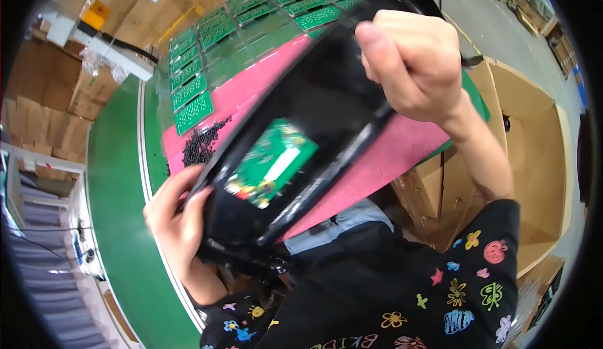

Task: Assembling a circuit board into a plastic housing using an electric screwdriver.

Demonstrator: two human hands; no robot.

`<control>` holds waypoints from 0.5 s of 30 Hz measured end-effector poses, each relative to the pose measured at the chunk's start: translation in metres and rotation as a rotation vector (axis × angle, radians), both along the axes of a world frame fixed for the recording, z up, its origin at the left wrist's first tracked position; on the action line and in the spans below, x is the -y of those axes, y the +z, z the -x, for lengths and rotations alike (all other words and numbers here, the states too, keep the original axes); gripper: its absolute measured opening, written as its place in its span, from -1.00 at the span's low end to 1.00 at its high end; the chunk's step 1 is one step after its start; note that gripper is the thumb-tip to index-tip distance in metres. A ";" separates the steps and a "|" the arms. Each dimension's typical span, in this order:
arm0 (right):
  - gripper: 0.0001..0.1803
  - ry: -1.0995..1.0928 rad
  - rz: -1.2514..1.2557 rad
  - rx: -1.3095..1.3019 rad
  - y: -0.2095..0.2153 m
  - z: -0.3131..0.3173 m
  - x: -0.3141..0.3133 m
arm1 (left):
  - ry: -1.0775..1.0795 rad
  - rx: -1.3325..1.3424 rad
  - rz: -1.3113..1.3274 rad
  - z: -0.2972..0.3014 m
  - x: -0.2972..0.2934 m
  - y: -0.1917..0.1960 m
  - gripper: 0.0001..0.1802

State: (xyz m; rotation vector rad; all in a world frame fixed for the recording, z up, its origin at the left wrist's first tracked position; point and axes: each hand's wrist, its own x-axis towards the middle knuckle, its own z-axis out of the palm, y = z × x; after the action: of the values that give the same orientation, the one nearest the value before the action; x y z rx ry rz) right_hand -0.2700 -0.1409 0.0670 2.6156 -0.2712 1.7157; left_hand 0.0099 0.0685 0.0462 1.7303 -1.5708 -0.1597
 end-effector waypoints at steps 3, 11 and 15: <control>-0.54 0.005 0.121 -0.082 0.003 0.039 0.002 | 0.305 -0.067 0.271 -0.038 -0.067 -0.010 -0.62; -0.59 -0.926 -0.197 -0.002 -0.049 0.287 0.009 | 0.493 -0.981 0.546 -0.102 -0.157 -0.047 -0.54; -0.44 -1.549 -0.697 -0.163 -0.138 0.415 0.007 | 0.511 -1.048 0.362 -0.167 -0.209 -0.022 -0.54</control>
State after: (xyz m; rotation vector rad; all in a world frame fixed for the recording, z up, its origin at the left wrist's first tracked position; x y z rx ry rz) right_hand -0.6851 -0.1484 -0.0706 1.5405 -2.3166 0.7935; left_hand 0.1769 0.2779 0.0244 1.3288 -0.3539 -0.4102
